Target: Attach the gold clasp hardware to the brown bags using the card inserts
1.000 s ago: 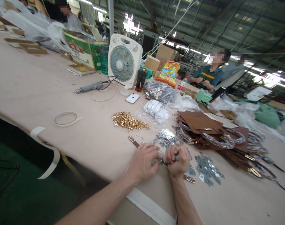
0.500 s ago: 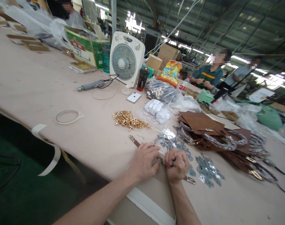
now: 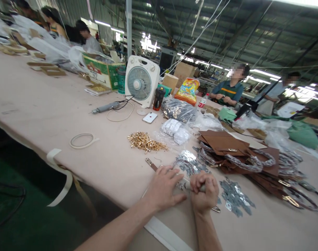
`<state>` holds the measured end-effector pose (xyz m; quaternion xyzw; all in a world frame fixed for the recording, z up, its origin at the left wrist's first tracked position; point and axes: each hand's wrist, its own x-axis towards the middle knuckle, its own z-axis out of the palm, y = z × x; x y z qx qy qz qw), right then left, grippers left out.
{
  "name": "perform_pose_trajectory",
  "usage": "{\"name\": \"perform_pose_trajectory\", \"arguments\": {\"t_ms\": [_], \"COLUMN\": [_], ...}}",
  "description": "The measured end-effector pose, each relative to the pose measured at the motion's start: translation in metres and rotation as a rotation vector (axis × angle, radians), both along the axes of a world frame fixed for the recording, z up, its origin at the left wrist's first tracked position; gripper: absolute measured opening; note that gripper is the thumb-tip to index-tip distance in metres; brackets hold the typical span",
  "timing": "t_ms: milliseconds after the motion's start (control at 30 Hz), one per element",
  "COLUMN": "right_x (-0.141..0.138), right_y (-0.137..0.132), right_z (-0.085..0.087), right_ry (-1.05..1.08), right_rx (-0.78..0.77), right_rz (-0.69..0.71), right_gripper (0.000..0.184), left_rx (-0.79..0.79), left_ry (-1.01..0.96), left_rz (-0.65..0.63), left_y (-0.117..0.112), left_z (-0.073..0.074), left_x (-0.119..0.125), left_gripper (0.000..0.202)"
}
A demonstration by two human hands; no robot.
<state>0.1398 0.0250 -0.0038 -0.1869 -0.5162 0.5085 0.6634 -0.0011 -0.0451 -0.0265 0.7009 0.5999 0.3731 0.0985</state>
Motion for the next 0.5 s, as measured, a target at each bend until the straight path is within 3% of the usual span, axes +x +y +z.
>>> {"name": "perform_pose_trajectory", "arguments": {"t_ms": [167, 500], "right_x": [0.007, -0.009], "right_y": [0.003, -0.023], "right_z": [0.002, -0.002], "right_ry": [0.076, 0.004], "right_rx": [0.019, 0.166], "right_rz": [-0.052, -0.069], "right_gripper": [0.031, 0.034], "left_rx": [0.004, -0.070], "left_ry": [0.013, 0.048], "left_rz": [0.039, 0.032], "left_y": [0.005, 0.009], "left_z": [-0.004, 0.000], "left_x": [0.003, 0.002], "left_gripper": [0.068, 0.063]}}
